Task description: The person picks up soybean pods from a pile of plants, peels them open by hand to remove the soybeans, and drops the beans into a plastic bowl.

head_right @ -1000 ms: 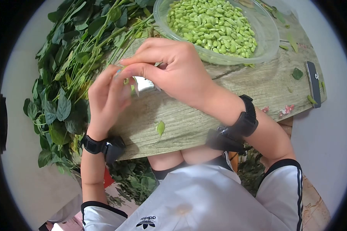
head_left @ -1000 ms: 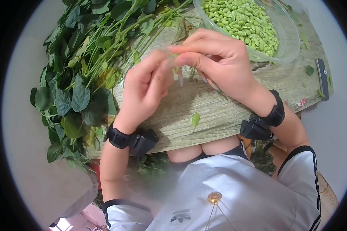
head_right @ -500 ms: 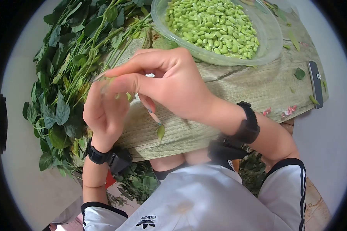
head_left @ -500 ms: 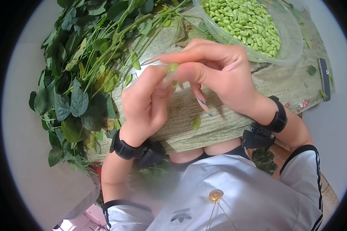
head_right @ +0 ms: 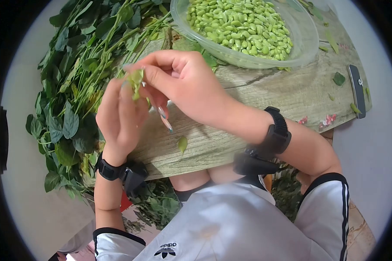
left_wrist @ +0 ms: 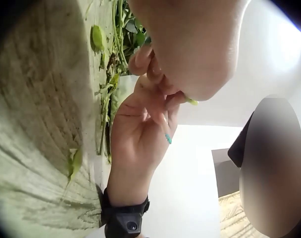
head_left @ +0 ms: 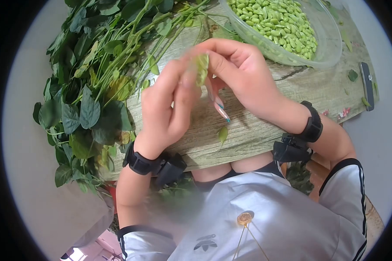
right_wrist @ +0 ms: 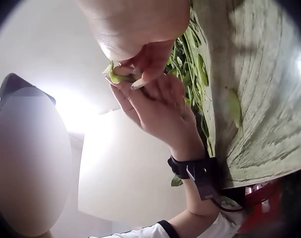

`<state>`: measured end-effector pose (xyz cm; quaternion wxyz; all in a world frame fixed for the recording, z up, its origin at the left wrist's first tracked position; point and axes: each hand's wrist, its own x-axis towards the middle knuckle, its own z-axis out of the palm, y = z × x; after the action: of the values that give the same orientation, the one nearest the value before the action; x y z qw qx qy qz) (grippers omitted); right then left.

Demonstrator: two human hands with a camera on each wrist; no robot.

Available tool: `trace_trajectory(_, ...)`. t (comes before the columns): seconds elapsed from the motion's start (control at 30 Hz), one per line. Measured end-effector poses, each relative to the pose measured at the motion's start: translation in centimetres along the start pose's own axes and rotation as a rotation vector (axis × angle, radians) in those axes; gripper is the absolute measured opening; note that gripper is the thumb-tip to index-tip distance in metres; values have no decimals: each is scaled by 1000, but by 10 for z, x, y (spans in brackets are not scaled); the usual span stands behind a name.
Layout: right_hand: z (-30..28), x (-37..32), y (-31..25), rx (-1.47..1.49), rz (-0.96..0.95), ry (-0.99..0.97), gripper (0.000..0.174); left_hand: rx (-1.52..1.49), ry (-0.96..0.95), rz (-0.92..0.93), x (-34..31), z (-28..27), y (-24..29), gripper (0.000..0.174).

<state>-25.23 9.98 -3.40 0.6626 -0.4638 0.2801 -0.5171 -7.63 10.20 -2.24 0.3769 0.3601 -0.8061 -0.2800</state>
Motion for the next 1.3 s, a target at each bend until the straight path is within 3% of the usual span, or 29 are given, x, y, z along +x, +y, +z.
trace_trajectory(0.07,0,0,1,13,-28,-11,20,-188,11,-117,3,-2,-4,19)
trace_trajectory(0.17,1,-2,-3,61,4,-21,20,-289,32,-122,5,-3,-3,20)
trace_trajectory(0.23,2,-2,-3,-104,-24,3,23,-339,29,-134,6,-5,-3,21)
trace_trajectory(0.3,2,-2,-2,-111,-48,15,22,-755,112,-250,10,-9,-1,23)
trace_trajectory(0.4,0,-1,-4,-109,-56,30,23,-744,138,-314,17,-19,-7,28)
trace_trajectory(0.47,-1,-2,-5,-103,-36,33,23,-611,222,-350,22,-19,-9,27)
trace_trajectory(0.53,-2,-2,-5,-102,-42,36,24,72,233,-108,26,-25,-20,30)
trace_trajectory(0.57,-2,-2,-5,-102,-41,38,24,155,259,-134,26,-26,-19,34)
trace_trajectory(0.67,0,-1,-5,-158,-79,80,22,215,192,-138,25,-27,-25,34)
trace_trajectory(0.8,-1,-1,-5,-156,-67,108,22,185,89,-169,24,-22,-12,14)
trace_trajectory(0.87,-2,-1,-6,-172,-88,120,22,196,115,-161,22,-20,-12,16)
trace_trajectory(0.93,0,-2,-11,-152,-117,126,23,15,214,-243,22,-19,-5,16)
trace_trajectory(1.0,-1,-2,-14,-120,-83,113,24,-101,167,-326,17,-21,-2,19)
trace_trajectory(1.07,-1,-2,-15,-90,-45,95,24,-453,-100,-337,13,-14,2,26)
trace_trajectory(1.1,0,-2,-15,-79,0,94,24,-451,-123,-377,12,-6,10,42)
trace_trajectory(1.27,1,-2,-8,-196,68,51,31,-681,-117,-491,9,2,11,41)
trace_trajectory(1.3,3,-1,-7,-220,-18,74,30,-704,-98,-505,8,3,9,40)
